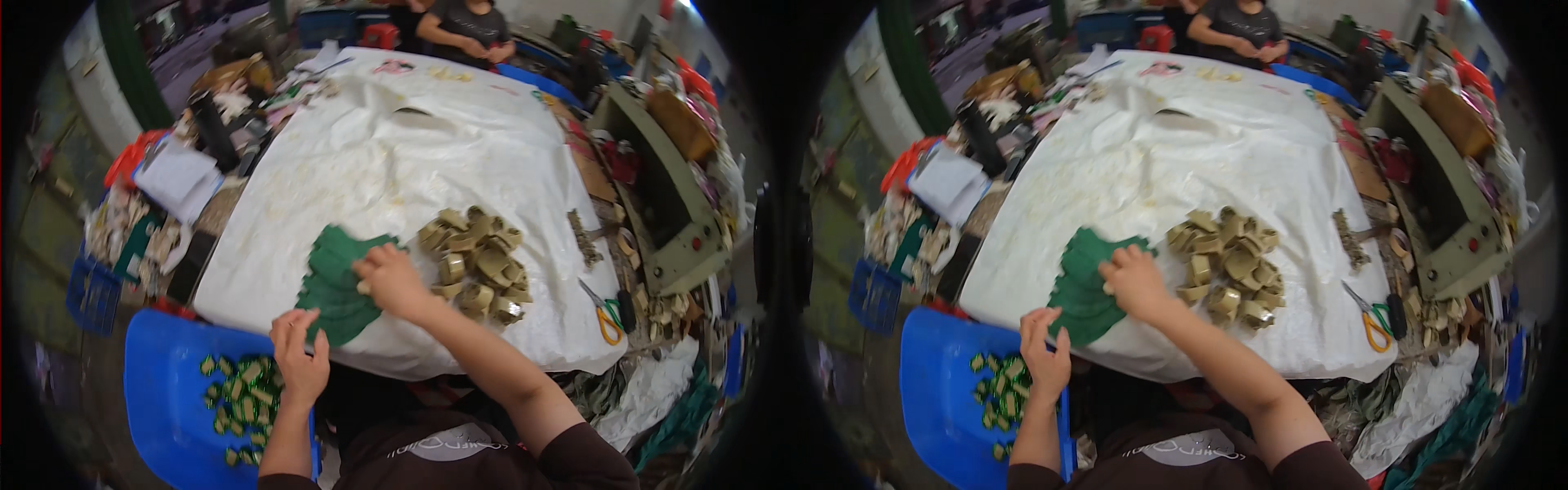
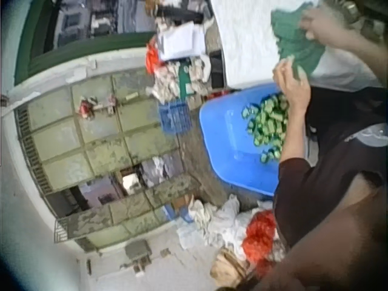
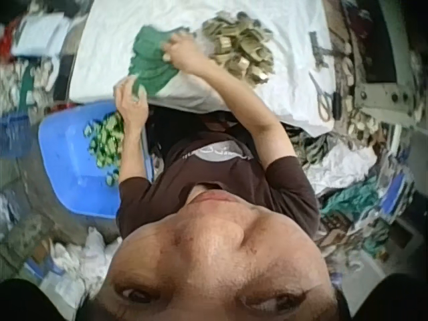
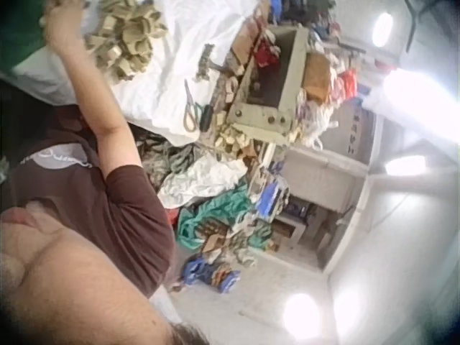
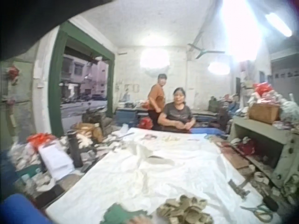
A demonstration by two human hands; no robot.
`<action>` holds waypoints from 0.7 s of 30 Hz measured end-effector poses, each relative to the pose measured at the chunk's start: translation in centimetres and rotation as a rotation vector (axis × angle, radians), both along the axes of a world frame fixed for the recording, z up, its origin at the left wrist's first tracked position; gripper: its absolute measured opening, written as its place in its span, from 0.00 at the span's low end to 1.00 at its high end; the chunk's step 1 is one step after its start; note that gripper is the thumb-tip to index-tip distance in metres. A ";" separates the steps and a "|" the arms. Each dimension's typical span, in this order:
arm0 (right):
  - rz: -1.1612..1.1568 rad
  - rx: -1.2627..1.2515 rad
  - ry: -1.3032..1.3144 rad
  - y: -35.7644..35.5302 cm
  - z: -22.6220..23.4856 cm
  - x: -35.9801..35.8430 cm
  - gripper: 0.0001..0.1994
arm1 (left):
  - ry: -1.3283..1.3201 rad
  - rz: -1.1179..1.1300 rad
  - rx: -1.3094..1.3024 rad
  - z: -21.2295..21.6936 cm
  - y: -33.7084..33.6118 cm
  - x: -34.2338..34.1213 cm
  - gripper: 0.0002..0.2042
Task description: The person sits at a workbench and repeatedly picks up beige plastic components and green foam pieces. They wrap the foam around the plastic parts by hand and place the finished assemblies into a blue bin.
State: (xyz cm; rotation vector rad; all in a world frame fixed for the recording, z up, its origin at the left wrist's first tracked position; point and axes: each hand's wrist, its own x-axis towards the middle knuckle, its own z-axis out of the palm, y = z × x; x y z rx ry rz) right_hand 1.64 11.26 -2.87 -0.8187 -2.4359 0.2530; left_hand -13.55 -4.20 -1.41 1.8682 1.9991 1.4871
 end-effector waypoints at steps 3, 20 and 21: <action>-0.016 0.066 -0.061 -0.2 -0.1 -0.5 0.06 | 0.071 -0.116 -0.072 0.4 1.1 1.7 0.14; 0.081 -0.462 0.407 -2.8 6.6 7.1 0.13 | 0.495 -0.250 -0.301 -0.8 3.9 3.4 0.26; 0.066 -0.388 0.394 -3.4 7.0 8.2 0.13 | 0.510 -0.248 -0.315 -0.3 3.7 3.5 0.26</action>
